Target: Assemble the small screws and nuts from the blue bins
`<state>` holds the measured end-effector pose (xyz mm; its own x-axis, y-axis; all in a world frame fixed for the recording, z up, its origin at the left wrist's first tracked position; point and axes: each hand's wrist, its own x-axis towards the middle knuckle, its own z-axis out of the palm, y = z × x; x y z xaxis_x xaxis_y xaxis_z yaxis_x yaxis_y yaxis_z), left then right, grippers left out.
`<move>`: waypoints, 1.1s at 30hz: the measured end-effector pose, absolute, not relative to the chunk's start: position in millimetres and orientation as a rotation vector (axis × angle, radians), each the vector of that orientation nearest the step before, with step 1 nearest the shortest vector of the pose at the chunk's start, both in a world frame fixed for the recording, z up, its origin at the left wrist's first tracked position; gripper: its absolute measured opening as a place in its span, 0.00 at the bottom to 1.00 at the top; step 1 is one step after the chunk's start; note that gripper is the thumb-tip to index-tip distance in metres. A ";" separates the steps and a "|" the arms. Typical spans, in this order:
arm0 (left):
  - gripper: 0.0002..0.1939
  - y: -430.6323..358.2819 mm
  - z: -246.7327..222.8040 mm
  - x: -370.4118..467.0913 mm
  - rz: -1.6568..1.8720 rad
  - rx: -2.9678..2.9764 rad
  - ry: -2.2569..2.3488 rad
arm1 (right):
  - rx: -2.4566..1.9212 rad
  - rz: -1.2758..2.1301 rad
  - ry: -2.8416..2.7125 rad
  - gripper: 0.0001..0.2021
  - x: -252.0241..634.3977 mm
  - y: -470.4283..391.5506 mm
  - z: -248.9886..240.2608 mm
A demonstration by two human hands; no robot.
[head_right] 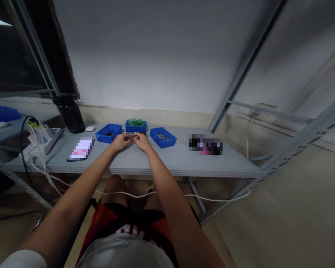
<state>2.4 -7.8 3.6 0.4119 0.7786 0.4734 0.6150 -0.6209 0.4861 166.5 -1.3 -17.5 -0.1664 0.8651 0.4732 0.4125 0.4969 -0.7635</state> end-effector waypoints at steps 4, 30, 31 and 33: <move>0.11 -7.6 3.4 2.6 0.948 2.451 1.231 | -1.070 0.582 -1.742 0.10 166.3 -1.7 -17.0; 0.10 -7.6 3.1 2.5 1.172 2.298 1.219 | -1.118 0.497 -1.800 0.13 167.2 -10.0 -9.6; 0.10 -7.4 3.1 2.5 1.159 2.301 1.229 | -1.120 0.496 -1.788 0.13 166.7 -11.5 -8.1; 0.10 -6.9 3.1 2.4 1.127 2.317 1.226 | -1.109 0.475 -1.788 0.14 165.9 -14.0 -6.0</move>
<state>2.4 -6.9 3.1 0.3327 0.7958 0.5060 0.5713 -0.5970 0.5632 165.9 -14.0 -6.0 -0.1427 0.8453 0.5148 0.4783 0.5143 -0.7118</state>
